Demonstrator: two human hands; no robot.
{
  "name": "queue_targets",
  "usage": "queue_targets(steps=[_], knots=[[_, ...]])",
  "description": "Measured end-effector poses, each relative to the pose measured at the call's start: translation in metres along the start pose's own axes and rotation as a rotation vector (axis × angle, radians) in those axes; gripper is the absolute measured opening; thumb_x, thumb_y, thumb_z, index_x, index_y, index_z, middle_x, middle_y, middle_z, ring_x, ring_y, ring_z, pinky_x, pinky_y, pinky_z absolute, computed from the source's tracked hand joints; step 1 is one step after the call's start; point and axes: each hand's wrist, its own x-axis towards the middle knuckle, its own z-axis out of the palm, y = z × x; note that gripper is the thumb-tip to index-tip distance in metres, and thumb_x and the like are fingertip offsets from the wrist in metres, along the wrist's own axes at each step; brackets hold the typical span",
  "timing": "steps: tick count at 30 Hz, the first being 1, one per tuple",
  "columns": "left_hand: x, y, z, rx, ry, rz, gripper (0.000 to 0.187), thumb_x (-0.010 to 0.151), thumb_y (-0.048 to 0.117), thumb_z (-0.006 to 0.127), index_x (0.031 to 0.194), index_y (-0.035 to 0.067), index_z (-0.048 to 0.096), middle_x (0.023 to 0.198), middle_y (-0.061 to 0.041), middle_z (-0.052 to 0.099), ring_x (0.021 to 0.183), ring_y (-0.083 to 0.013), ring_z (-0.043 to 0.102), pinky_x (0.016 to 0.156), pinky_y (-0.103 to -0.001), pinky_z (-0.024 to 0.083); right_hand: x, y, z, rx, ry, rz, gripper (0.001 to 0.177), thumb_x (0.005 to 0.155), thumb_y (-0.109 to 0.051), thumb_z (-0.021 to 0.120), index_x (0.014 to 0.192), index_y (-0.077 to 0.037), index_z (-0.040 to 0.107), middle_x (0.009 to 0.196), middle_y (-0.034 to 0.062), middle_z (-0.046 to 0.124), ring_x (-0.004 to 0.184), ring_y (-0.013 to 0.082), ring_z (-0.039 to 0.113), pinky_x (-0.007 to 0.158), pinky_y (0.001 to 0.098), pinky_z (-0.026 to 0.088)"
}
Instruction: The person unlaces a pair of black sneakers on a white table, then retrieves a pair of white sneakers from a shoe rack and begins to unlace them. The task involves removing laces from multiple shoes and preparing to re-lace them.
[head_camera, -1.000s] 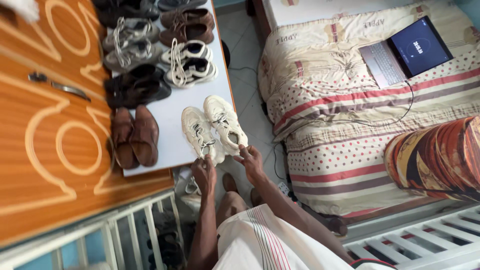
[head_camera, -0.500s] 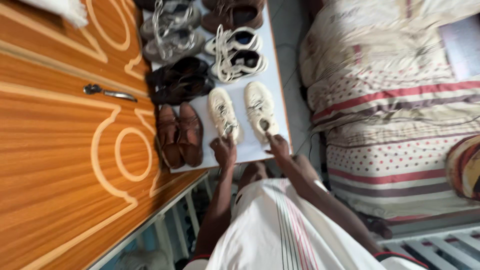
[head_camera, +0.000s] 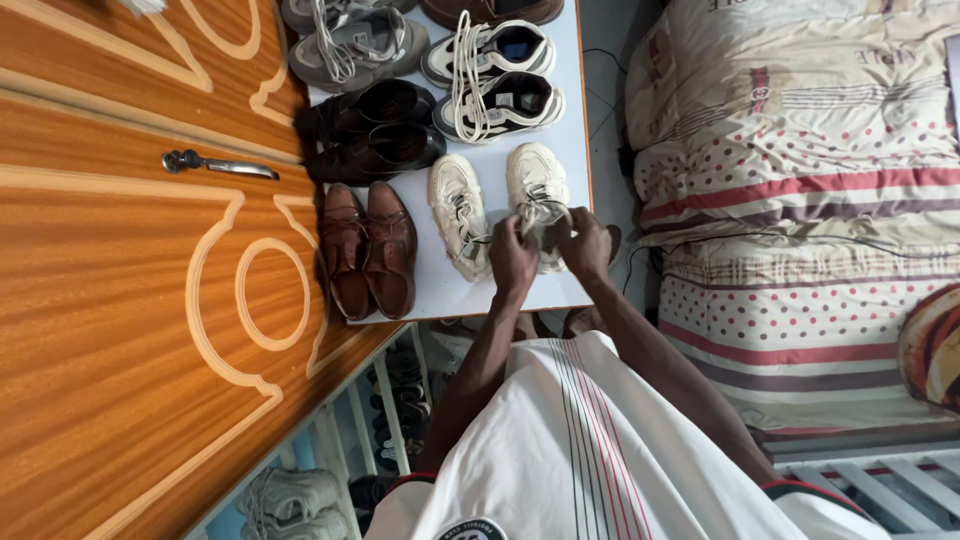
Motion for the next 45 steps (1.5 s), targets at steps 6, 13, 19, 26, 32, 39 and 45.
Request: queue_targets(steps=[6, 13, 19, 26, 32, 39, 45], knots=[[-0.009, -0.012, -0.002, -0.104, 0.039, -0.099, 0.034, 0.097, 0.012, 0.070, 0.129, 0.007, 0.062, 0.116, -0.017, 0.072, 0.106, -0.0335, 0.071, 0.092, -0.044, 0.056, 0.002, 0.015, -0.011, 0.174, -0.069, 0.119, 0.036, 0.095, -0.033, 0.071, 0.113, -0.002, 0.075, 0.082, 0.0162, 0.073, 0.072, 0.0271, 0.072, 0.067, 0.0401, 0.053], [-0.001, 0.027, -0.021, 0.143, -0.025, 0.066, 0.062, 0.088, 0.019, 0.081, 0.145, 0.021, 0.059, 0.122, -0.016, 0.057, 0.105, -0.0309, 0.062, 0.088, -0.042, 0.054, -0.002, 0.009, -0.020, 0.121, -0.150, 0.049, 0.031, 0.099, -0.031, 0.072, 0.107, -0.001, 0.074, 0.084, 0.0192, 0.072, 0.073, 0.0283, 0.071, 0.067, 0.0398, 0.053], [0.010, 0.024, -0.012, 0.194, 0.030, 0.297, 0.032, 0.085, 0.019, 0.084, 0.116, 0.018, 0.074, 0.130, -0.012, 0.060, 0.119, -0.0295, 0.061, 0.097, -0.039, 0.056, -0.004, 0.006, -0.025, 0.157, -0.159, -0.064, 0.027, 0.100, -0.025, 0.071, 0.110, 0.000, 0.073, 0.097, 0.0175, 0.077, 0.092, 0.0258, 0.078, 0.073, 0.0392, 0.060], [0.011, -0.009, 0.001, -0.188, -0.083, 0.145, 0.020, 0.097, 0.023, 0.076, 0.114, 0.014, 0.078, 0.123, -0.010, 0.067, 0.113, -0.0232, 0.068, 0.092, -0.037, 0.063, -0.007, -0.002, -0.028, 0.217, -0.196, -0.037, 0.030, 0.097, -0.023, 0.073, 0.116, 0.000, 0.072, 0.107, 0.0183, 0.077, 0.106, 0.0275, 0.076, 0.084, 0.0400, 0.060], [0.011, 0.002, -0.008, -0.274, -0.152, -0.128, 0.056, 0.094, 0.040, 0.072, 0.136, 0.005, 0.058, 0.109, -0.011, 0.071, 0.089, -0.0208, 0.071, 0.073, -0.035, 0.062, -0.011, 0.002, -0.019, 0.197, -0.168, -0.061, 0.028, 0.098, -0.021, 0.072, 0.116, 0.000, 0.072, 0.110, 0.0177, 0.077, 0.108, 0.0278, 0.076, 0.083, 0.0404, 0.061], [0.043, 0.006, 0.001, -0.623, -0.296, -0.455, 0.041, 0.090, 0.015, 0.072, 0.130, 0.004, 0.068, 0.088, -0.008, 0.072, 0.062, -0.0096, 0.058, 0.053, -0.026, 0.049, -0.014, 0.010, -0.018, 0.154, -0.165, -0.142, 0.027, 0.100, -0.017, 0.071, 0.120, 0.000, 0.068, 0.112, 0.0195, 0.076, 0.108, 0.0290, 0.076, 0.084, 0.0398, 0.062], [0.051, 0.010, -0.004, -0.996, -0.328, -0.526, 0.027, 0.094, 0.011, 0.077, 0.119, 0.002, 0.072, 0.085, -0.005, 0.072, 0.059, -0.0063, 0.052, 0.052, -0.023, 0.045, -0.019, -0.012, -0.031, 0.120, -0.182, -0.140, 0.053, 0.088, -0.021, 0.080, 0.132, 0.004, 0.061, 0.129, 0.0253, 0.059, 0.116, 0.0370, 0.064, 0.078, 0.0424, 0.062]])
